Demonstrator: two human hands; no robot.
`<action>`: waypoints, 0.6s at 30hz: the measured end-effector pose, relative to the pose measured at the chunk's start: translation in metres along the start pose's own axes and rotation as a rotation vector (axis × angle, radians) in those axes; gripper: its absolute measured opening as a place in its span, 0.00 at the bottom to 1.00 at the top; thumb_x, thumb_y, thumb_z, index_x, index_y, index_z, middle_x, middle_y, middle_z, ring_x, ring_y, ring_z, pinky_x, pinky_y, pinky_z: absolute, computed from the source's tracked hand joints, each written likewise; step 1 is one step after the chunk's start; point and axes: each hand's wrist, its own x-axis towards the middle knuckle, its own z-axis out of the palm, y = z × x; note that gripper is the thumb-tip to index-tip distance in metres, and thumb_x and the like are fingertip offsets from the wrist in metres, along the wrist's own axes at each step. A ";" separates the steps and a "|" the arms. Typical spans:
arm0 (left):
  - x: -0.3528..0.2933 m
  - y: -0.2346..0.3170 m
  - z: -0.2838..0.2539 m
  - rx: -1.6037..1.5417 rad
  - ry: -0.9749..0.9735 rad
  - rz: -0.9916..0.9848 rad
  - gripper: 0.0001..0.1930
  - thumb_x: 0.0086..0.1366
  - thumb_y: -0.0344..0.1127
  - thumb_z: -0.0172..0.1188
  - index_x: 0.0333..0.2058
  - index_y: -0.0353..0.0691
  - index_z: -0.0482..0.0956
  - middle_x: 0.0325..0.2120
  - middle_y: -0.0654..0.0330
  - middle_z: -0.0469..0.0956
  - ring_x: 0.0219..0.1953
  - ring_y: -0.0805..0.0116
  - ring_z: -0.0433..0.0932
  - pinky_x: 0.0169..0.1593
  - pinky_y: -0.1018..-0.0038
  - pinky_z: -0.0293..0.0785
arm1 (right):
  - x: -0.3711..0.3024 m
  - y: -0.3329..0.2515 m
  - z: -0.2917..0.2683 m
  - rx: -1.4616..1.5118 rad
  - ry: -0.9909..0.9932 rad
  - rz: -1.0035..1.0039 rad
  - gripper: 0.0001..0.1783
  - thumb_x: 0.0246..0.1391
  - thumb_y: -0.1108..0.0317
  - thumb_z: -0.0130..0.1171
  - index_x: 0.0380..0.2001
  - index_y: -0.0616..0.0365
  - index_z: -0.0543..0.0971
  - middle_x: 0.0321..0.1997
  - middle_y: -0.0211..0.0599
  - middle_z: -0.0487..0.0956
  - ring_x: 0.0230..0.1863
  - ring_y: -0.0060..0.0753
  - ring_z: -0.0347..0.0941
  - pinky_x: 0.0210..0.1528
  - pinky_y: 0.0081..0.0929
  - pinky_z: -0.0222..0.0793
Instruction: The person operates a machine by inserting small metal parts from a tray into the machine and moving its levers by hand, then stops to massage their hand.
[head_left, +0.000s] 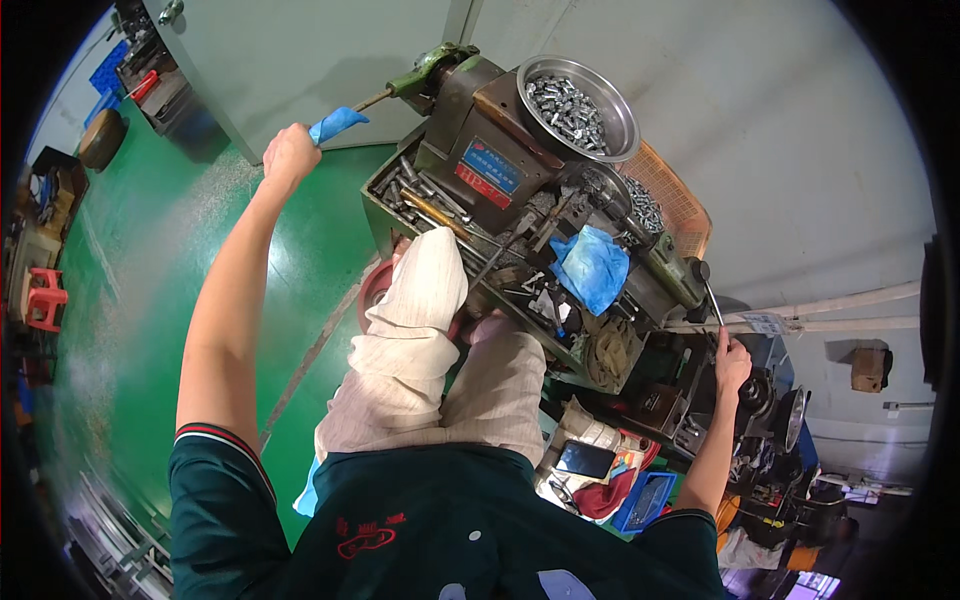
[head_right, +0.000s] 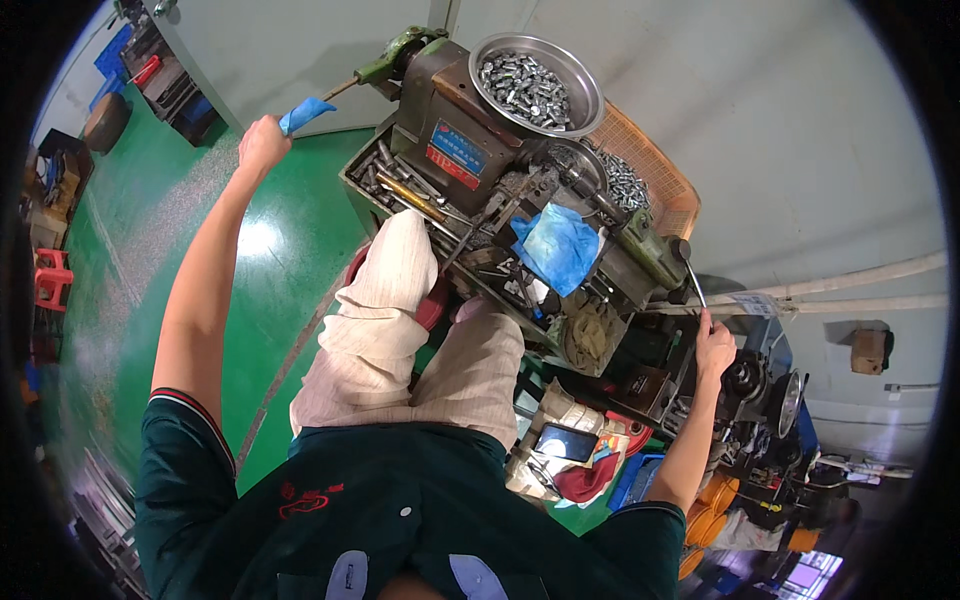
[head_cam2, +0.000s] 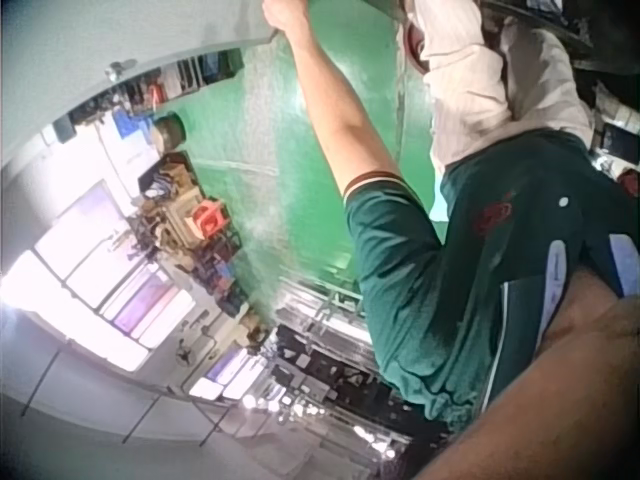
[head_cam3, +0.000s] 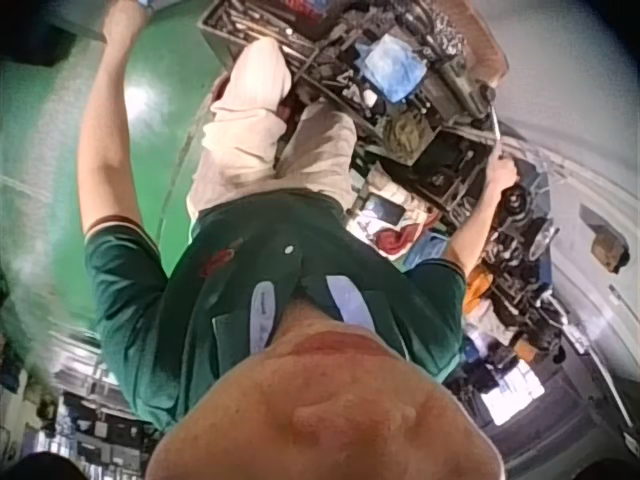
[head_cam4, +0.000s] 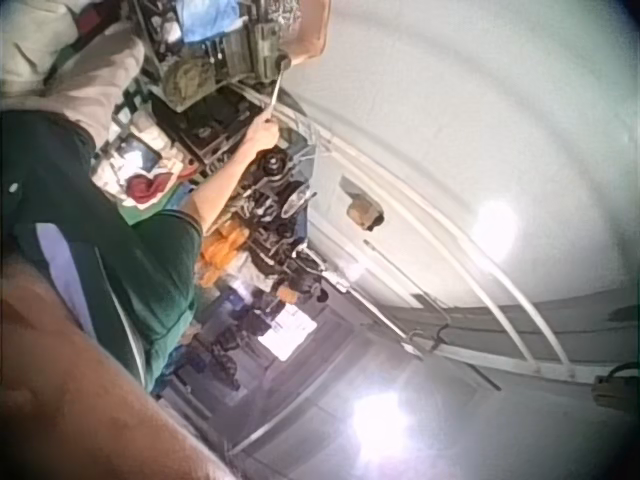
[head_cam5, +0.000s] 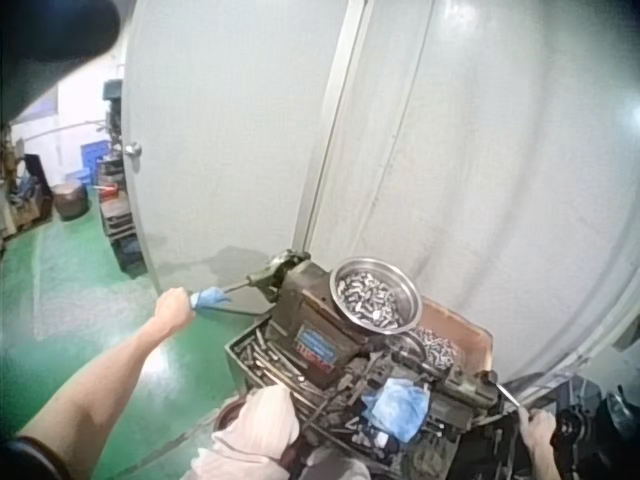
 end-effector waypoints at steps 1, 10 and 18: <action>0.000 -0.001 0.001 -0.005 0.001 -0.002 0.13 0.47 0.30 0.54 0.35 0.45 0.78 0.30 0.51 0.77 0.35 0.53 0.76 0.39 0.63 0.72 | -0.001 -0.001 0.000 0.001 0.000 0.000 0.34 0.50 0.38 0.40 0.20 0.61 0.77 0.23 0.53 0.75 0.31 0.55 0.71 0.35 0.45 0.64; 0.000 -0.001 0.002 -0.013 0.014 -0.002 0.12 0.47 0.30 0.54 0.33 0.43 0.78 0.29 0.50 0.77 0.34 0.52 0.76 0.39 0.63 0.72 | -0.003 -0.005 -0.001 0.006 0.008 0.012 0.34 0.49 0.38 0.40 0.21 0.60 0.77 0.23 0.54 0.74 0.30 0.56 0.71 0.33 0.46 0.64; 0.001 -0.001 0.004 -0.024 0.020 -0.008 0.12 0.47 0.29 0.55 0.33 0.43 0.79 0.29 0.51 0.77 0.34 0.53 0.76 0.39 0.62 0.72 | -0.003 -0.005 0.002 0.033 0.004 0.057 0.34 0.49 0.37 0.40 0.22 0.59 0.78 0.23 0.53 0.75 0.30 0.54 0.72 0.34 0.44 0.66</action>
